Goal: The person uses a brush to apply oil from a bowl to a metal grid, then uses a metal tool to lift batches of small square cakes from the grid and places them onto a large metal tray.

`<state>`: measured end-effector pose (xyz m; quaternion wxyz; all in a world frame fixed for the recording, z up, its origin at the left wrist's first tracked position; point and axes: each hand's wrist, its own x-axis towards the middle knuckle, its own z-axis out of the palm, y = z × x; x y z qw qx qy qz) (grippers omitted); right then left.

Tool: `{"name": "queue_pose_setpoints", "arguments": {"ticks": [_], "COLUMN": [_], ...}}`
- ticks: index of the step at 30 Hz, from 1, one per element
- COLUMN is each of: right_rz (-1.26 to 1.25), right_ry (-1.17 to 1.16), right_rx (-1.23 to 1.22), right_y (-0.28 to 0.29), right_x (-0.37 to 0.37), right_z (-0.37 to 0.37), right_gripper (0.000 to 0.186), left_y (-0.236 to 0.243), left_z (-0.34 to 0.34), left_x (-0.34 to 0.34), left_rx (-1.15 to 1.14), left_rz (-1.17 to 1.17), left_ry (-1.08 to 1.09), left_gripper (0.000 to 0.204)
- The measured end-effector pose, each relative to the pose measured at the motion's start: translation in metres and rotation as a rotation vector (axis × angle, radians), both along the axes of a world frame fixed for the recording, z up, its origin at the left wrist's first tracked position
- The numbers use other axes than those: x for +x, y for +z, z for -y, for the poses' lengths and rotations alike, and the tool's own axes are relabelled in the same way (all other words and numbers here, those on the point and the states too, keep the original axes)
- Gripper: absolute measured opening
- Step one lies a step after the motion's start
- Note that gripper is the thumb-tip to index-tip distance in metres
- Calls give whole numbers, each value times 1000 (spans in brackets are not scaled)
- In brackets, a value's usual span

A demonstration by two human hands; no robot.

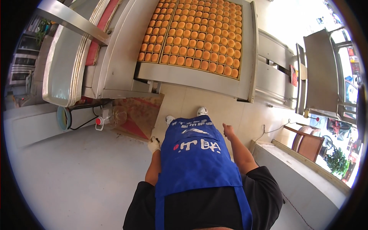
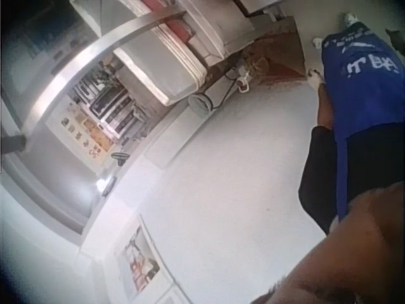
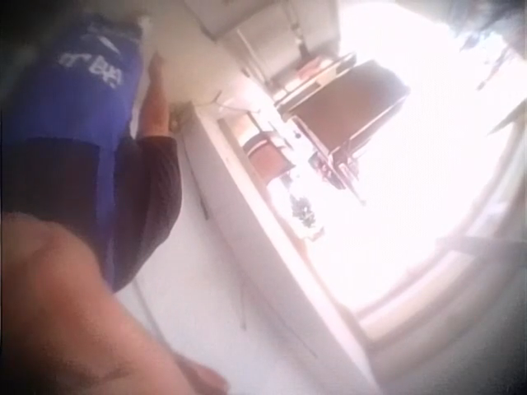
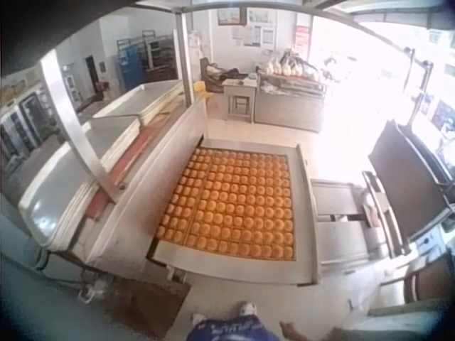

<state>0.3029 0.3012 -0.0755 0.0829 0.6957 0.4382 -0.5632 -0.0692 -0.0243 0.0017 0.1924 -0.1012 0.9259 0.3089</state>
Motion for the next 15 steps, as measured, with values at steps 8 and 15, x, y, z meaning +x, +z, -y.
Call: {"name": "queue_pose_setpoints", "arguments": {"ticks": [8,15], "right_rz": [29,104], "right_ry": [141,101], "right_rx": [-69,21], "right_y": [-20,10], "right_x": [-10,-17], "right_z": [30,-7], "right_gripper": [62,64], "left_y": [-7,-20], "left_z": [31,14], "left_x": [-41,-19], "left_rx": [-240,-278], "left_rz": [97,74], "left_ry": [-357,-126], "left_gripper": [39,81]}}
